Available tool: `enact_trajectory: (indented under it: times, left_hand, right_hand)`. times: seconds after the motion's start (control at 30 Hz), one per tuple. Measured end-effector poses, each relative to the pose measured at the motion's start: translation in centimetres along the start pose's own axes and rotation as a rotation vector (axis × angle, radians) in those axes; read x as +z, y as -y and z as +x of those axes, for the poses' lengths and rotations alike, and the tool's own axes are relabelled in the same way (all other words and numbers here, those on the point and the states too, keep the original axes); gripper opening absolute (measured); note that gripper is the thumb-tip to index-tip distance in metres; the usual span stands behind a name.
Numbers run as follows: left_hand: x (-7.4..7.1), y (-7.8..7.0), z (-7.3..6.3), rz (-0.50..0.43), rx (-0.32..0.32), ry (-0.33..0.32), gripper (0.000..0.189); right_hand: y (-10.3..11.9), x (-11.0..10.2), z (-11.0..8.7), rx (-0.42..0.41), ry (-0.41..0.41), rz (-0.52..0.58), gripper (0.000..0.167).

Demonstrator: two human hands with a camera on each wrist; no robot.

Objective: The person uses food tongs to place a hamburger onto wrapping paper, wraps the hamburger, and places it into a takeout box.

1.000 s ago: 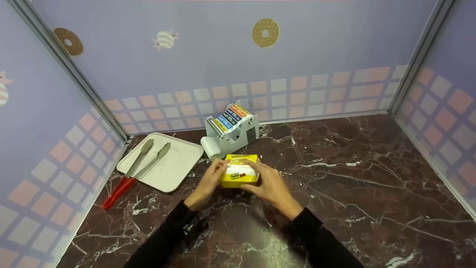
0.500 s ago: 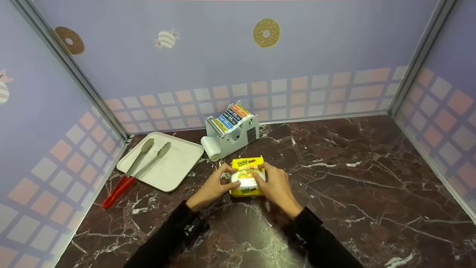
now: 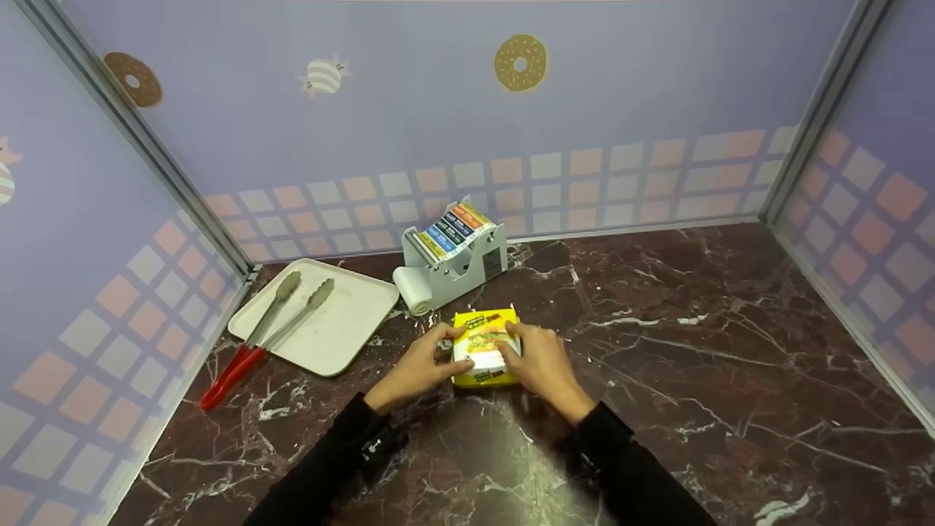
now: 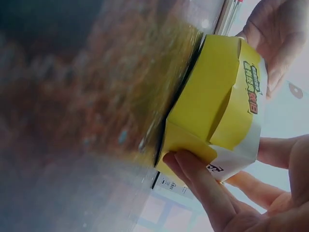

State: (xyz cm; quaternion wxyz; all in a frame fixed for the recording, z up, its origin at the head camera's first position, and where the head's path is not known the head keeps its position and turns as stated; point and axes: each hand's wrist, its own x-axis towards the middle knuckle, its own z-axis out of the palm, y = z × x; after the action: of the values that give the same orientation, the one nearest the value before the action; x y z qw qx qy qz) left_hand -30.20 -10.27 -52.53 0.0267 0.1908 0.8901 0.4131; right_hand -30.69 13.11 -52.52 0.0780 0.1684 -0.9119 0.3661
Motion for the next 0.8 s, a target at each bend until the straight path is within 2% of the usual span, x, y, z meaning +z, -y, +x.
enact_trajectory:
  times: [0.2,0.37,0.57,0.8]
  left_hand:
    - [-0.12,-0.08,-0.19,0.113,0.006,0.014,0.053]
    - [0.03,-0.29,-0.32,0.201,0.018,0.003,0.049]
    - [0.3,-0.45,-0.22,0.201,-0.006,-0.031,0.037]
    - [0.25,-0.22,-0.15,0.167,0.027,-0.03,0.044]
  right_hand:
    - [0.04,-0.06,0.09,0.011,0.043,-0.004,0.045]
    - [0.04,-0.12,0.05,-0.007,0.039,-0.019,0.044]
    - [-0.26,-0.02,0.13,-0.068,0.015,-0.034,0.041]
    - [-0.41,0.01,0.17,-0.114,-0.013,-0.074,0.038]
